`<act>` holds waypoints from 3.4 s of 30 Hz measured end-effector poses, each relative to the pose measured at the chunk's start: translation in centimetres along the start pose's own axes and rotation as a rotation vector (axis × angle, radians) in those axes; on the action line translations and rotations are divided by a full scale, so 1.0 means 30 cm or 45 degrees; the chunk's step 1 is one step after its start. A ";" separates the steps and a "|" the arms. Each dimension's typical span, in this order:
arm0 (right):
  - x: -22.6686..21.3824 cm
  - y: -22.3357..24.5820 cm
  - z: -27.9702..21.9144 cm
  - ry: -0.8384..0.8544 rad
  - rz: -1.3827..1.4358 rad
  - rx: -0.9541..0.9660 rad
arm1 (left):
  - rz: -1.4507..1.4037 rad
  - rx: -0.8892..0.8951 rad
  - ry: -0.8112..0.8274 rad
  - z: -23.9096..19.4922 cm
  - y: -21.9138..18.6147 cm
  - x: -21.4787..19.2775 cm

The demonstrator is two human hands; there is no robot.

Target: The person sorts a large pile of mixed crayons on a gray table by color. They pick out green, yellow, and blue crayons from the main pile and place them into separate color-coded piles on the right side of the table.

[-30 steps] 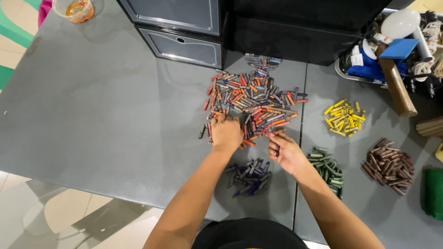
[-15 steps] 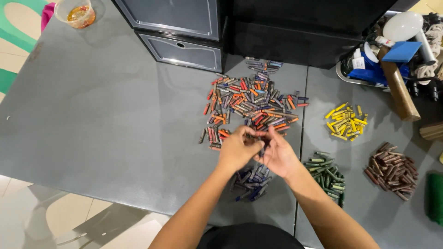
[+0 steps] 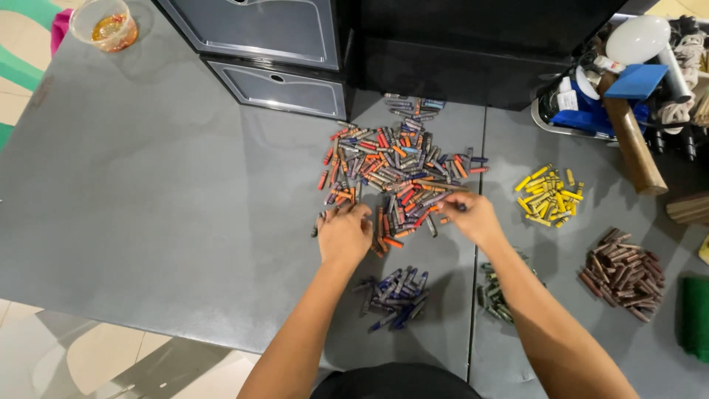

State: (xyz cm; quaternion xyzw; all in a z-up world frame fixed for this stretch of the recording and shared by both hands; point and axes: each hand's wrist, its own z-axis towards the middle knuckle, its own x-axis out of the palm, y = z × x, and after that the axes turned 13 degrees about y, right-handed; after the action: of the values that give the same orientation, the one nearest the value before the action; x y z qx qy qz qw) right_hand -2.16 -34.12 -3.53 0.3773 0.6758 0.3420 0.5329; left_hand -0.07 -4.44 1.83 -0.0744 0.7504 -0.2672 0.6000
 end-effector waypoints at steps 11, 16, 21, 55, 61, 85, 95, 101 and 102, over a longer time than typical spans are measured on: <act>0.115 0.197 -0.046 -0.102 -0.538 0.171 | 0.246 0.130 0.047 0.161 -0.091 0.038; 0.137 0.162 -0.057 -0.052 -0.385 0.059 | 0.323 0.074 0.148 0.224 -0.082 0.140; 0.156 0.000 -0.055 0.006 -0.166 -0.085 | 0.390 0.038 0.283 0.242 -0.108 0.081; 0.229 0.371 -0.412 0.207 1.770 0.342 | -1.386 0.405 0.520 -0.289 -0.206 -0.062; 0.271 0.115 -0.433 0.372 1.967 0.105 | -0.764 0.471 0.131 -0.314 -0.125 0.004; 0.491 0.256 -0.539 -0.337 -0.716 -0.492 | -0.035 0.898 0.174 -0.405 0.043 0.163; 0.418 0.180 -0.511 -0.269 -0.377 -0.392 | -0.084 0.939 0.157 -0.414 0.035 0.124; 0.265 0.098 -0.453 0.161 0.283 -0.132 | -0.256 0.835 0.225 -0.405 0.059 0.141; 0.245 0.092 -0.443 0.234 0.347 -0.138 | -0.287 0.803 0.259 -0.401 0.058 0.135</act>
State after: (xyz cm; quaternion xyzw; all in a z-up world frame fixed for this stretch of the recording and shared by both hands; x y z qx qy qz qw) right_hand -15.85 -27.17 -1.92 0.4036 0.6447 0.4800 0.4372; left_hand -12.12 -0.98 -0.85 0.0593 0.6739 -0.5566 0.4822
